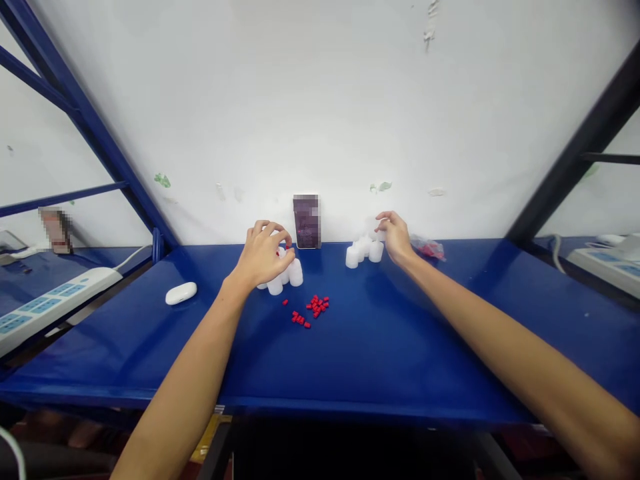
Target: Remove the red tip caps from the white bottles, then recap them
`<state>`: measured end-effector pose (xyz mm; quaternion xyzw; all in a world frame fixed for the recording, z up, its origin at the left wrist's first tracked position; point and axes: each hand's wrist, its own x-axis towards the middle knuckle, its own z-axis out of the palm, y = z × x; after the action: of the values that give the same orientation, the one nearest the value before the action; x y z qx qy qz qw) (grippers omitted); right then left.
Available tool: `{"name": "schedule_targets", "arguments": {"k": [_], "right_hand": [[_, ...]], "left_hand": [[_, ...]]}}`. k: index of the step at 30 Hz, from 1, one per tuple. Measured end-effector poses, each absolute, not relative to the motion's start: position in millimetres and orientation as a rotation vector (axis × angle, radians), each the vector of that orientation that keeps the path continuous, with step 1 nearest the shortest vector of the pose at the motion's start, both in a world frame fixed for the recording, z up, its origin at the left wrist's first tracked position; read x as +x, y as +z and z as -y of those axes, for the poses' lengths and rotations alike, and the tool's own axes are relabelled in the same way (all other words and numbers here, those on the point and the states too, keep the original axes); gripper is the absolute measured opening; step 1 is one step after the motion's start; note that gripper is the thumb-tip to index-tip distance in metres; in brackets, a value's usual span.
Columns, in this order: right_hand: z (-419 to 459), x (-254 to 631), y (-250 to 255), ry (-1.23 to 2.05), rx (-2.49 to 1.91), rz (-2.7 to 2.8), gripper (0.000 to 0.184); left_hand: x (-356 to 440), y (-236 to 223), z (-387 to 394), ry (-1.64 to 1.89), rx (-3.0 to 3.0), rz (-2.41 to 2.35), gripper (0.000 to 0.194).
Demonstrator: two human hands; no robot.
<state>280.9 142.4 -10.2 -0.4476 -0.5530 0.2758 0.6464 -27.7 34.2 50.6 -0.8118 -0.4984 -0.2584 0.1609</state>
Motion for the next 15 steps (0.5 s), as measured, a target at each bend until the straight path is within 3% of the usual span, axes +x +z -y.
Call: {"name": "schedule_targets", "arguments": {"k": [7,11,15], "right_hand": [[-141.6,274.2,-22.7,0.687,-1.022,1.308,0.02],[-143.9,276.1,-23.8,0.716,-1.023,1.295,0.02],[-148.7,278.9,-23.7,0.735,-1.04,1.315,0.022]], "left_hand": [[-36.5,59.2,-32.5,-1.006,-2.24,1.366,0.018],[-34.1,64.3,-18.9,-1.197,-2.056,1.31,0.031],[-35.0,56.5,12.1,-1.17,-2.234,1.246,0.034]]}}
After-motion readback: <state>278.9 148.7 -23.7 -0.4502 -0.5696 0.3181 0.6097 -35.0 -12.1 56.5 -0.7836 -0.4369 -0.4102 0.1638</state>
